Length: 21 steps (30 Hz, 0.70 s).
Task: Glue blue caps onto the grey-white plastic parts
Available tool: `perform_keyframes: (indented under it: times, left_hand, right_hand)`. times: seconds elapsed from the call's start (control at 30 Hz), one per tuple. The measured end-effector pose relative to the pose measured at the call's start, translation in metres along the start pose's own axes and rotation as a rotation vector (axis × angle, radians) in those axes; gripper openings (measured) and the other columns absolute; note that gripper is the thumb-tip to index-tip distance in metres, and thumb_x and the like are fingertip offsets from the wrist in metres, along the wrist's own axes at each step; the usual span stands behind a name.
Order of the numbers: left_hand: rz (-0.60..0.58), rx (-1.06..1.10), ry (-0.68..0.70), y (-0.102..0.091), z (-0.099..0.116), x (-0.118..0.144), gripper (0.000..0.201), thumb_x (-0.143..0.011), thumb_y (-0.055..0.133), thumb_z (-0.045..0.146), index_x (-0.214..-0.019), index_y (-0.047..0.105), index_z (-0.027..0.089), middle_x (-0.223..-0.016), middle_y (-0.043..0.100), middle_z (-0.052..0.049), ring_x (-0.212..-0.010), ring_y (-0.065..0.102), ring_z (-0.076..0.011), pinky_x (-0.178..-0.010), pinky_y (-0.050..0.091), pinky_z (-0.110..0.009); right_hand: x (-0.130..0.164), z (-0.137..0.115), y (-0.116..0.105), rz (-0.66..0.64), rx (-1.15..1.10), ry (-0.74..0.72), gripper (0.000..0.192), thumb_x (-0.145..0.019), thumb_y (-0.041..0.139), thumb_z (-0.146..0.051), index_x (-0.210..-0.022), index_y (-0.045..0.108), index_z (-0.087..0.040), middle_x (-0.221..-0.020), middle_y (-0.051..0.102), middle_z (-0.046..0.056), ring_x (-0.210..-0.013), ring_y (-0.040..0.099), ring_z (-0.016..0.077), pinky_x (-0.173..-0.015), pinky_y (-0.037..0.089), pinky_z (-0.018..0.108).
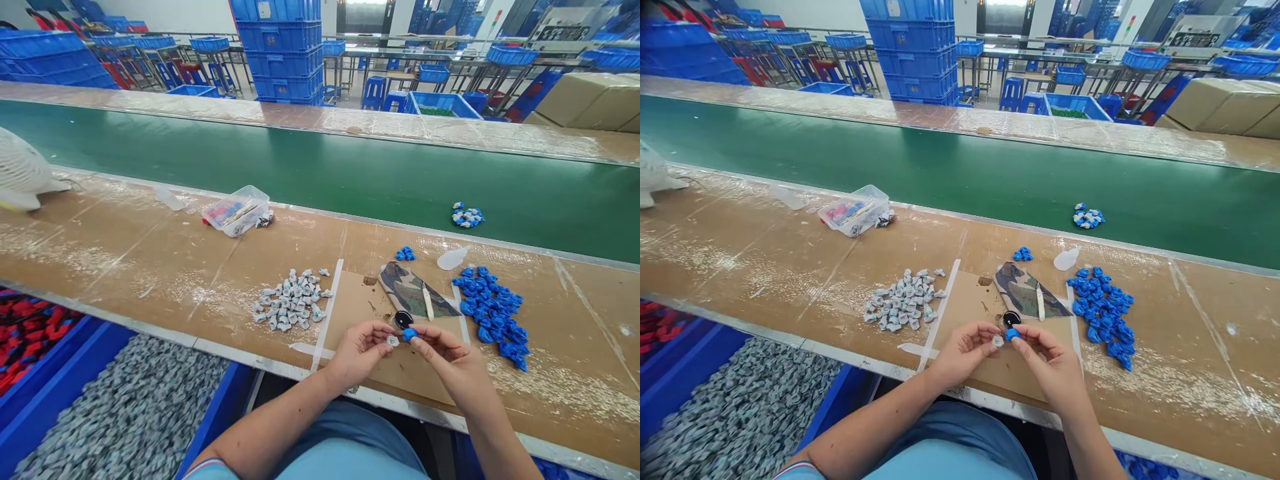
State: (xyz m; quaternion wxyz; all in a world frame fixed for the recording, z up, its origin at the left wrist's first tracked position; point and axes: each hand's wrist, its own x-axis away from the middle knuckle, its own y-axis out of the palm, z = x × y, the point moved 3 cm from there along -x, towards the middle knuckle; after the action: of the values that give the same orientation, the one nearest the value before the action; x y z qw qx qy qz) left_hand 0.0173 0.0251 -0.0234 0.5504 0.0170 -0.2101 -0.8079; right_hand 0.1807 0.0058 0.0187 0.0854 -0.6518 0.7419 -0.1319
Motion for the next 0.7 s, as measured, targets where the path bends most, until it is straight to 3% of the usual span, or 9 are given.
perform_keyframes:
  times: [0.17, 0.33, 0.5, 0.7]
  left_hand:
    - [-0.017, -0.029, 0.037, 0.001, -0.002, 0.002, 0.028, -0.069, 0.072, 0.029, -0.092, 0.066, 0.015, -0.088, 0.069, -0.007, -0.085, 0.063, -0.0175, -0.078, 0.052, -0.03]
    - [-0.058, -0.162, 0.113, -0.004, -0.002, 0.005, 0.029, -0.075, 0.066, 0.026, -0.102, 0.063, 0.015, -0.096, 0.069, -0.01, -0.091, 0.065, -0.0201, -0.083, 0.052, -0.033]
    - [-0.119, -0.157, 0.123, -0.004, 0.0, 0.005, 0.028, -0.075, 0.066, 0.025, -0.101, 0.062, 0.016, -0.093, 0.069, -0.009, -0.088, 0.065, -0.0181, -0.081, 0.051, -0.03]
    - [-0.092, 0.02, 0.03, 0.0, 0.005, 0.005, 0.035, -0.068, 0.074, 0.038, -0.093, 0.063, 0.016, -0.079, 0.068, -0.005, -0.075, 0.065, -0.0149, -0.072, 0.05, -0.026]
  right_hand:
    - [0.011, -0.007, 0.01, 0.0, 0.227, -0.224, 0.022, -0.077, 0.063, -0.039, -0.089, 0.073, -0.024, -0.084, 0.074, 0.005, -0.071, 0.067, 0.0192, -0.062, 0.057, 0.029]
    - [0.011, -0.015, 0.009, -0.088, 0.338, -0.394, 0.017, -0.081, 0.059, -0.03, -0.091, 0.073, -0.028, -0.086, 0.074, 0.002, -0.076, 0.07, 0.0187, -0.067, 0.058, 0.028]
    - [0.008, -0.02, 0.005, -0.219, 0.403, -0.432, 0.022, -0.083, 0.056, -0.025, -0.095, 0.072, -0.034, -0.084, 0.074, -0.003, -0.07, 0.07, 0.0161, -0.062, 0.057, 0.024]
    - [0.012, -0.019, 0.007, -0.186, 0.355, -0.311, 0.017, -0.08, 0.059, -0.031, -0.087, 0.075, -0.031, -0.079, 0.074, -0.001, -0.066, 0.07, 0.0181, -0.06, 0.058, 0.026]
